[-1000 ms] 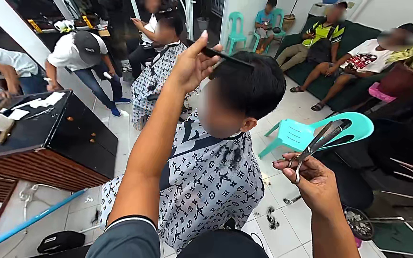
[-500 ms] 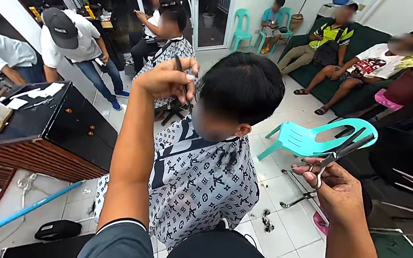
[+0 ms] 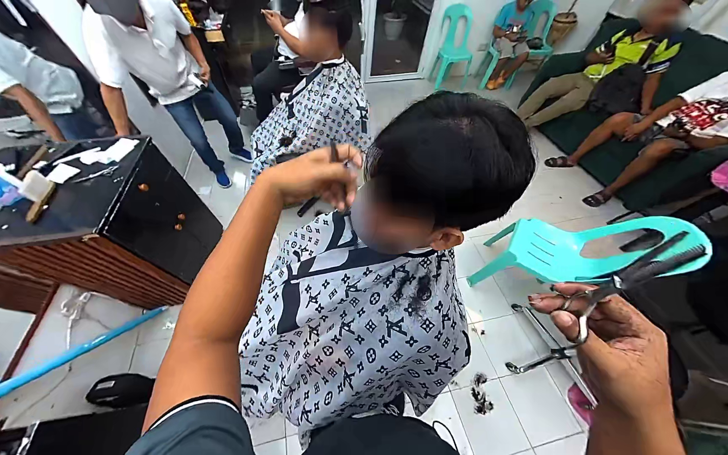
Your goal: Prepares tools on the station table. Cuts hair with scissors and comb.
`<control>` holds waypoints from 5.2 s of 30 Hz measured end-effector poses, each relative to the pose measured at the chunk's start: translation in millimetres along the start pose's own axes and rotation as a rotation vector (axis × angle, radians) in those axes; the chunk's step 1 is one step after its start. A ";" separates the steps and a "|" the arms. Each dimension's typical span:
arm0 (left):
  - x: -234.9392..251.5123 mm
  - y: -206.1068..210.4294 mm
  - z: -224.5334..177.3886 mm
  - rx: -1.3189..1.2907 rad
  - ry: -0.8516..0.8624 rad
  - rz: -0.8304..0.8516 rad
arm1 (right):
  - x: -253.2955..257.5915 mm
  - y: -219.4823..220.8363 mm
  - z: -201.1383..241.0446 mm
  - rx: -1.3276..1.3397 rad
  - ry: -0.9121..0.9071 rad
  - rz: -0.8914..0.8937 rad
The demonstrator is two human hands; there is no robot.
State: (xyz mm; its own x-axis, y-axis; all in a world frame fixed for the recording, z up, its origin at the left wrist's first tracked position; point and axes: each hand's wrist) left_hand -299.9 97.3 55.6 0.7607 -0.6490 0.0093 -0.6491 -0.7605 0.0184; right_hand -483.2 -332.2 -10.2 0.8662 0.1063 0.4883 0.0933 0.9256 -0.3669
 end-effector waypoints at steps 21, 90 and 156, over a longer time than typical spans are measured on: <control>21.9 26.8 21.3 -0.338 0.261 -0.060 | -26.6 109.3 103.5 -0.140 0.091 -0.167; 28.6 22.1 -12.2 -0.344 0.370 0.106 | 86.8 67.9 90.9 -1.048 -0.253 -0.006; 5.9 126.2 -90.6 0.112 0.791 0.171 | 88.8 21.2 35.4 -0.861 -0.574 -0.347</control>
State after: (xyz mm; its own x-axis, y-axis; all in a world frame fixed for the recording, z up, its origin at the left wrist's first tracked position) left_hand -376.9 -0.7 148.6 0.4022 -0.5825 0.7063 -0.7214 -0.6767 -0.1473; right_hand -421.6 -290.2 53.4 0.3890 0.2492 0.8869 0.7945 0.3966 -0.4599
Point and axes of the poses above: each hand's wrist, its own x-axis towards the middle knuckle, its own y-axis out of the palm, z = x × y, and after that the axes turned 12 degrees about -x, right-handed
